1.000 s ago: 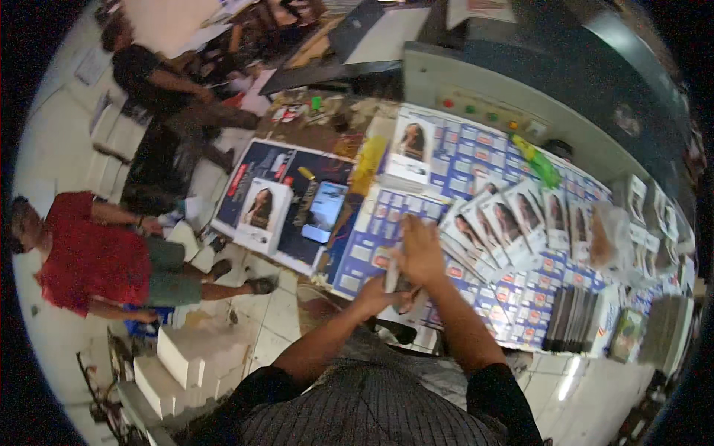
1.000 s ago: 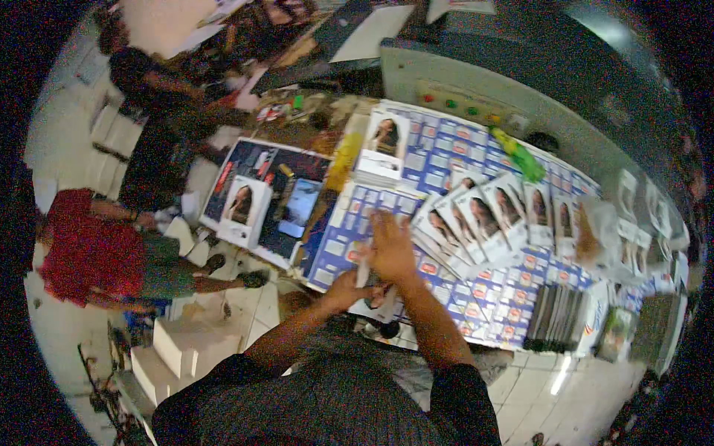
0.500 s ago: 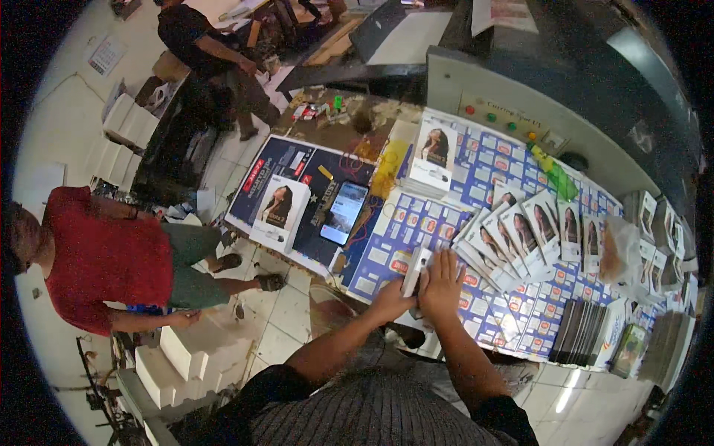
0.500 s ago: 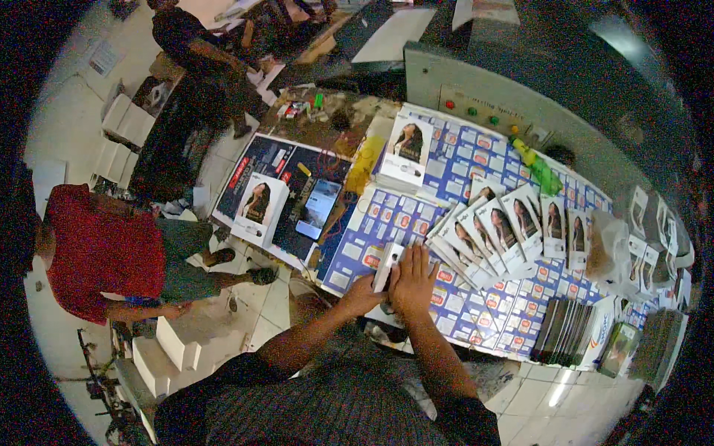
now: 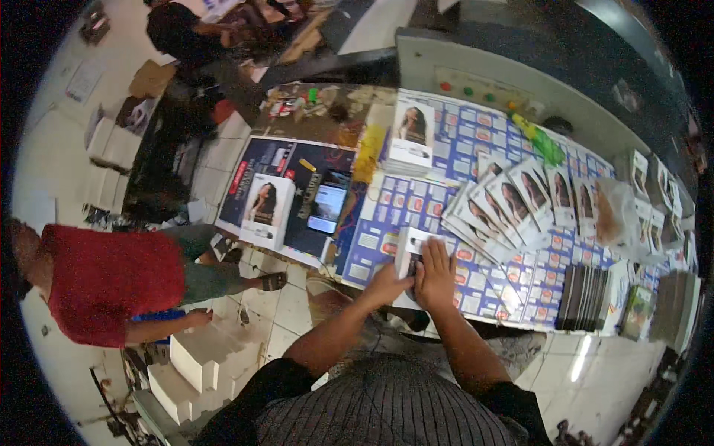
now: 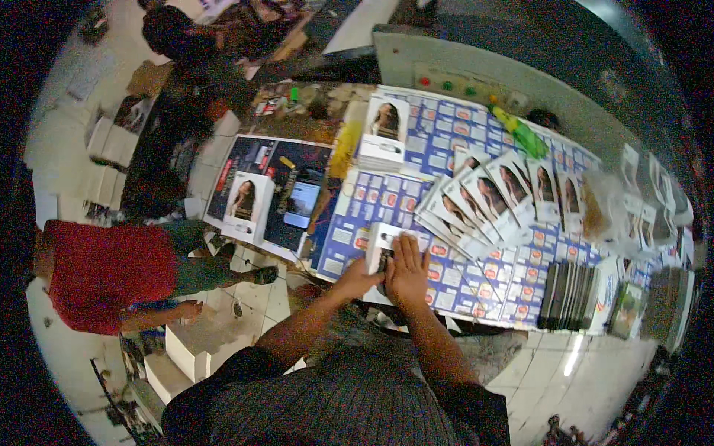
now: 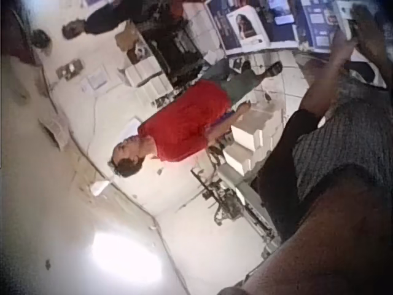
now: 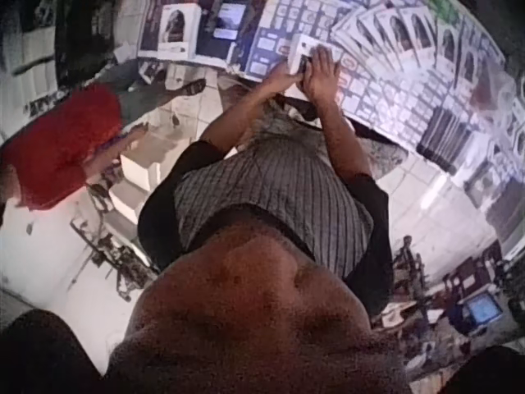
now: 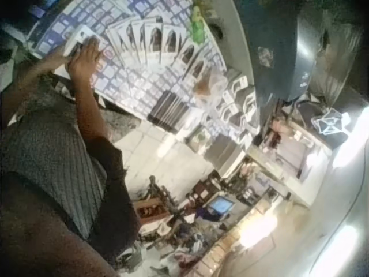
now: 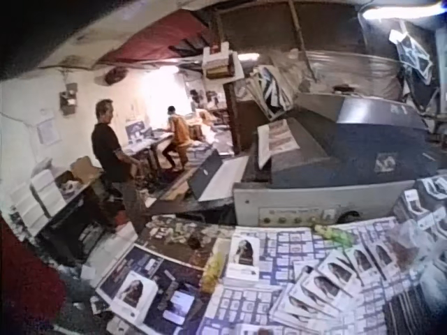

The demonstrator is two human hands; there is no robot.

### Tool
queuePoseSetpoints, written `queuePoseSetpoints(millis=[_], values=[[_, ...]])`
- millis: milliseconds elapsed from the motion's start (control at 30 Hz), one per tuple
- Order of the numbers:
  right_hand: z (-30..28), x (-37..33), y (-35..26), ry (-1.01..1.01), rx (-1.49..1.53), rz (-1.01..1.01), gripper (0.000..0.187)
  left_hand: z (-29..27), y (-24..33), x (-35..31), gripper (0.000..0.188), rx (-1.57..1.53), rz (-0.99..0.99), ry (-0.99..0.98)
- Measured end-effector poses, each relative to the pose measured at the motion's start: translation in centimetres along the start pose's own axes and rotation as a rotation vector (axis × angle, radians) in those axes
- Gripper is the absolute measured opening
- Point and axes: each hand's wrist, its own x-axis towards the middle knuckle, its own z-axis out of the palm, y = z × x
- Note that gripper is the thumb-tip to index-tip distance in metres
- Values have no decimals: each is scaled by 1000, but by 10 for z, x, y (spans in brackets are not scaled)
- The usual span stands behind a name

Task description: The person sorts a stack of printed paper packaging by hand, flipping through the stack and placing batches into piles on a workbench.

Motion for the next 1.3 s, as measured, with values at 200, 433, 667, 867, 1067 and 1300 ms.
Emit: queuePoseSetpoints(millis=[200, 433, 667, 867, 1067, 1300], values=[[1, 1, 4, -4, -107, 37, 50, -32, 89, 2, 58, 496, 136, 100], [-1, 2, -3, -18, -91, 34, 50, -8, 65, 80, 54, 983, 506, 315], [-10, 9, -1, -37, -68, 66, 49, -9, 68, 80, 58, 886, 549, 440], [9, 1, 2, 38, -66, 62, 48, 18, 26, 0, 61, 850, 384, 381], [-2, 2, 1, 144, -14, 29, 43, 17, 27, -12, 61, 818, 378, 414], [-5, -12, 10, 235, 78, -53, 51, 18, 24, -3, 63, 816, 414, 460]])
